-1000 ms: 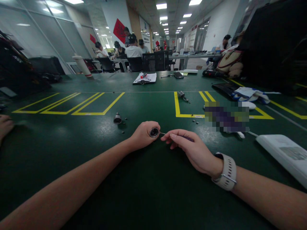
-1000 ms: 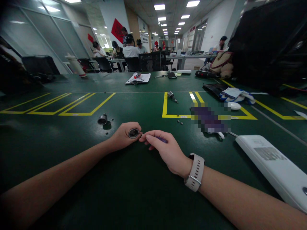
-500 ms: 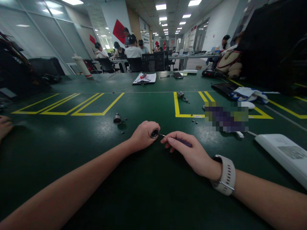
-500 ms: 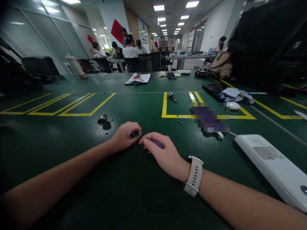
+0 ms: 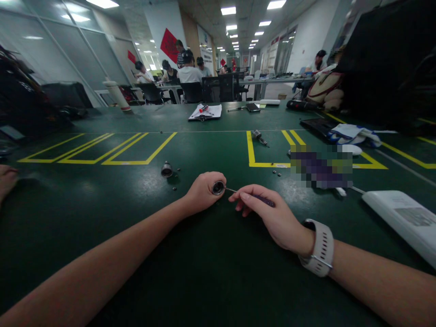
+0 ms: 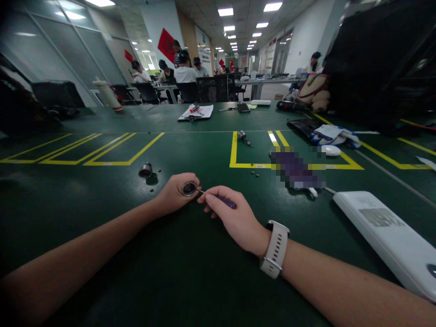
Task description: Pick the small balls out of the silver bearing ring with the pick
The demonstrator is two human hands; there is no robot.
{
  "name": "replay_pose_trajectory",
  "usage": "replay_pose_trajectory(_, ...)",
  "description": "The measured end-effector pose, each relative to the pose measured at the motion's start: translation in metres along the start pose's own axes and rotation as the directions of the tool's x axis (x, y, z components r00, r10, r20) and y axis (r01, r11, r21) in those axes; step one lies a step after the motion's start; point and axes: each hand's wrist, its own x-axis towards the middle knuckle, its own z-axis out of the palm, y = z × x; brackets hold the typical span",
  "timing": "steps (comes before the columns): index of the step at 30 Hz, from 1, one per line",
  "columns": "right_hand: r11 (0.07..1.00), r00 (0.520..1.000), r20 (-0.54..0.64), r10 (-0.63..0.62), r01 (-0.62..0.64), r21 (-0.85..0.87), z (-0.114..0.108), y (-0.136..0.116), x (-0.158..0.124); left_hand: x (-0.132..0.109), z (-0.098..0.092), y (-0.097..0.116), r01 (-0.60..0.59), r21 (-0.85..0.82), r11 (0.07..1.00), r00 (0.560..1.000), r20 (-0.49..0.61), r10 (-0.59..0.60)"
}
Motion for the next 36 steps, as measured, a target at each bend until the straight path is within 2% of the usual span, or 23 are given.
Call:
replay_pose_trajectory(3, 0.984, 0.999, -0.001, -0.032, 0.032, -0.175, 0.002, 0.0, -0.002, 0.0, 0.0, 0.0, -0.011, 0.091, 0.996, 0.999, 0.035, 0.008)
replay_pose_trajectory(5, 0.978, 0.999, 0.006, -0.035, 0.036, -0.203, 0.001, 0.0, -0.002, 0.0, 0.0, 0.001, -0.039, 0.127, 0.991, 0.997, 0.065, 0.031)
replay_pose_trajectory(7, 0.989, 1.0, 0.012, -0.021, 0.022, -0.146, 0.0, 0.001, 0.0, 0.0, -0.001, 0.001, -0.075, 0.141, 0.987, 0.994, 0.093, 0.062)
replay_pose_trajectory(11, 0.994, 0.999, 0.013, 0.039, -0.04, 0.101, -0.004, 0.003, 0.004, -0.001, -0.002, 0.001, -0.124, 0.102, 0.987, 0.987, 0.111, 0.113)
replay_pose_trajectory(14, 0.972, 0.996, 0.029, 0.089, -0.093, 0.216, -0.006, 0.002, 0.006, -0.001, -0.002, 0.001, -0.107, 0.011, 0.994, 0.991, 0.081, 0.105)
replay_pose_trajectory(18, 0.965, 0.996, 0.029, 0.078, -0.083, 0.251, -0.007, 0.004, 0.006, -0.001, -0.002, 0.0, -0.049, -0.053, 0.997, 0.998, 0.046, 0.051)
replay_pose_trajectory(21, 0.987, 0.999, 0.0, 0.034, -0.034, 0.155, -0.005, 0.004, 0.003, 0.0, -0.001, -0.001, -0.019, 0.01, 1.0, 1.0, 0.024, 0.019)
replay_pose_trajectory(26, 0.977, 0.998, 0.022, -0.055, 0.058, -0.205, -0.001, 0.0, -0.001, 0.001, 0.001, -0.002, -0.035, 0.161, 0.986, 0.999, 0.045, 0.028)
replay_pose_trajectory(28, 0.971, 0.998, 0.021, -0.052, 0.056, -0.231, -0.001, -0.001, -0.001, 0.001, 0.001, -0.001, -0.067, 0.198, 0.978, 0.996, 0.068, 0.054)
replay_pose_trajectory(30, 0.988, 0.999, 0.011, -0.034, 0.035, -0.153, -0.002, 0.001, 0.001, 0.001, 0.0, 0.0, -0.097, 0.206, 0.974, 0.993, 0.087, 0.081)
replay_pose_trajectory(32, 1.0, 1.0, 0.005, 0.007, -0.007, -0.003, -0.004, 0.002, 0.004, 0.0, 0.0, 0.001, -0.115, 0.18, 0.977, 0.991, 0.094, 0.099)
replay_pose_trajectory(36, 0.959, 0.995, 0.026, 0.094, -0.097, 0.268, -0.008, 0.004, 0.009, 0.0, -0.001, 0.002, -0.1, 0.064, 0.993, 0.993, 0.062, 0.096)
